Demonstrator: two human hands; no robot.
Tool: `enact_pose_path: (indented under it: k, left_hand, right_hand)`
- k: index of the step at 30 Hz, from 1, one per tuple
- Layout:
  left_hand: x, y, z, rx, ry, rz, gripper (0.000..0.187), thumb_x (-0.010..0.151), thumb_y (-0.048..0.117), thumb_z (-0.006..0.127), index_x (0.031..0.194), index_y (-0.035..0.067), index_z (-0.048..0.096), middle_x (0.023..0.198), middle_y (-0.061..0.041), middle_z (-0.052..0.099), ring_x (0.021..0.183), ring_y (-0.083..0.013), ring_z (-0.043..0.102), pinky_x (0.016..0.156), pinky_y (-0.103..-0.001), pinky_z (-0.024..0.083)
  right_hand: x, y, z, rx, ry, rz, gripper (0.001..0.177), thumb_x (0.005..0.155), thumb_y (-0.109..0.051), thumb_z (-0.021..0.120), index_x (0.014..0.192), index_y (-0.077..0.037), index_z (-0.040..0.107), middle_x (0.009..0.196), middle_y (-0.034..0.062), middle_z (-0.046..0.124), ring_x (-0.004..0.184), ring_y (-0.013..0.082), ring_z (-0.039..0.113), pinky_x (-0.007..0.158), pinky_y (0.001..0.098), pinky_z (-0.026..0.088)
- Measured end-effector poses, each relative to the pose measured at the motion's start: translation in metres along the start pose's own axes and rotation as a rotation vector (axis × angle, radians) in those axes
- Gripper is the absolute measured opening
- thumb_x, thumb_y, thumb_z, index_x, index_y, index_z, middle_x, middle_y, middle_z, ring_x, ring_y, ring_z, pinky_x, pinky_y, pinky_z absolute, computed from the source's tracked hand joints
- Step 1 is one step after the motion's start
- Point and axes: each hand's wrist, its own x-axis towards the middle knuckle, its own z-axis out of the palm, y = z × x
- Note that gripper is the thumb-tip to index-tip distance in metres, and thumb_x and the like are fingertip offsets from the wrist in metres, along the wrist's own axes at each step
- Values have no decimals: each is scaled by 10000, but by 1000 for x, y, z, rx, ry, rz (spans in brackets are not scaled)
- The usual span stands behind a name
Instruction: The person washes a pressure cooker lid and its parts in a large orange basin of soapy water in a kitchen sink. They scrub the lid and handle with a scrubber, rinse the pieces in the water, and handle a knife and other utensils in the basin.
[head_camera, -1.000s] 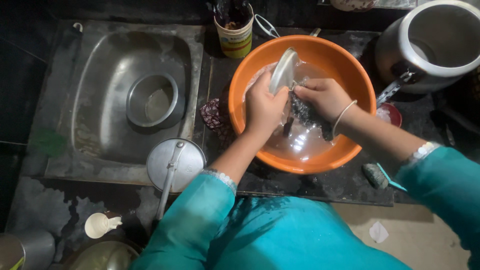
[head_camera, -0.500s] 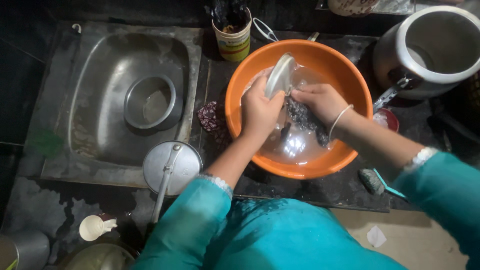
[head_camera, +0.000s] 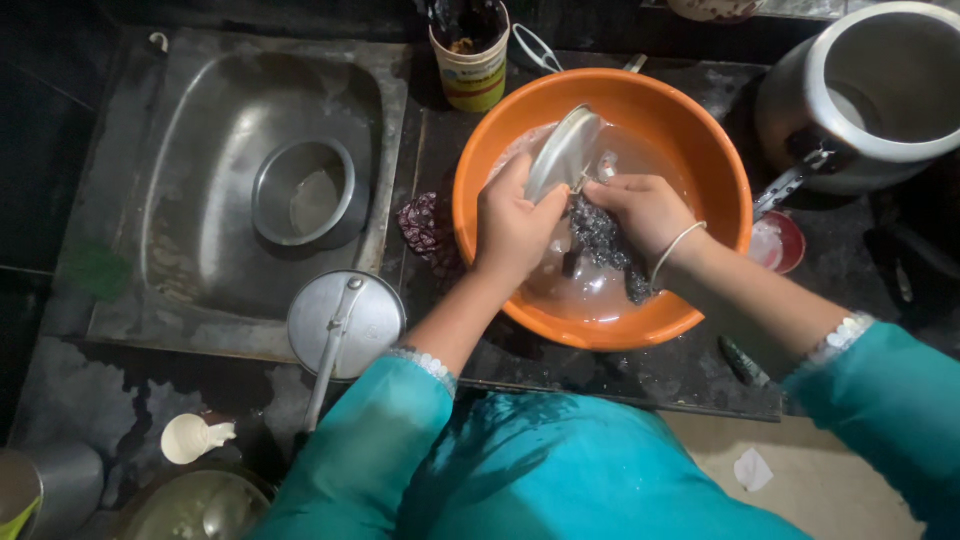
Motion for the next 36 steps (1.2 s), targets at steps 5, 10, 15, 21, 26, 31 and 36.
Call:
enact_pose_path:
  k: [5,10,15,21,26,31,36]
  left_hand:
    - [-1,4,3,-162,-27,-65,163,870,36,677,1013,-6,611,873,-73,668,760,-78,635,637,-276,529]
    - [-1,4,11,109,43,-51,198,861,30,740,871,-13,547,738,-89,591,649,-112,562,589,-299,477]
    - [-18,-4,2,-173,52,-116,239,884,56,728,835,2,500,780,-79,600,681,-81,597,550,-307,499]
    - [-21,-1,-1,42,55,134,250,866,24,756,830,3,509,766,-71,580,700,-79,561,583,-294,464]
    - [-9,0,-8,14,12,-10,281,881,36,737,802,4,469,700,-81,541,610,-77,565,503,-275,449]
    - [-5,4,-10,126,43,105,289,881,27,746,799,9,469,692,-90,526,581,-103,522,514,-284,428]
    - [-6,13,0,23,3,-75,242,910,28,702,803,10,486,658,-101,544,559,-118,530,490,-307,406]
  right_hand:
    - [-7,2,-18,-417,204,-559,157,941,-152,675,1011,-15,711,840,122,697,708,282,671,590,356,506]
    - [-3,2,-26,-539,232,-752,135,868,-116,681,974,-35,661,856,102,675,736,286,658,590,398,515]
    - [-10,1,5,423,-89,228,182,1010,-215,624,999,-56,714,784,79,707,638,153,656,620,374,530]
    - [-13,40,-18,1048,-497,588,354,1105,-340,603,1084,3,689,848,112,717,546,176,572,454,343,424]
    - [-27,63,-14,710,-439,461,295,1002,-255,613,1059,14,717,859,73,729,686,116,673,629,285,560]
    - [-37,53,-2,464,-46,356,250,945,-167,685,1106,-5,583,857,143,679,632,226,672,540,376,527]
    - [-43,21,-5,95,320,-181,224,979,-140,726,1160,-54,624,963,139,694,782,213,718,677,331,566]
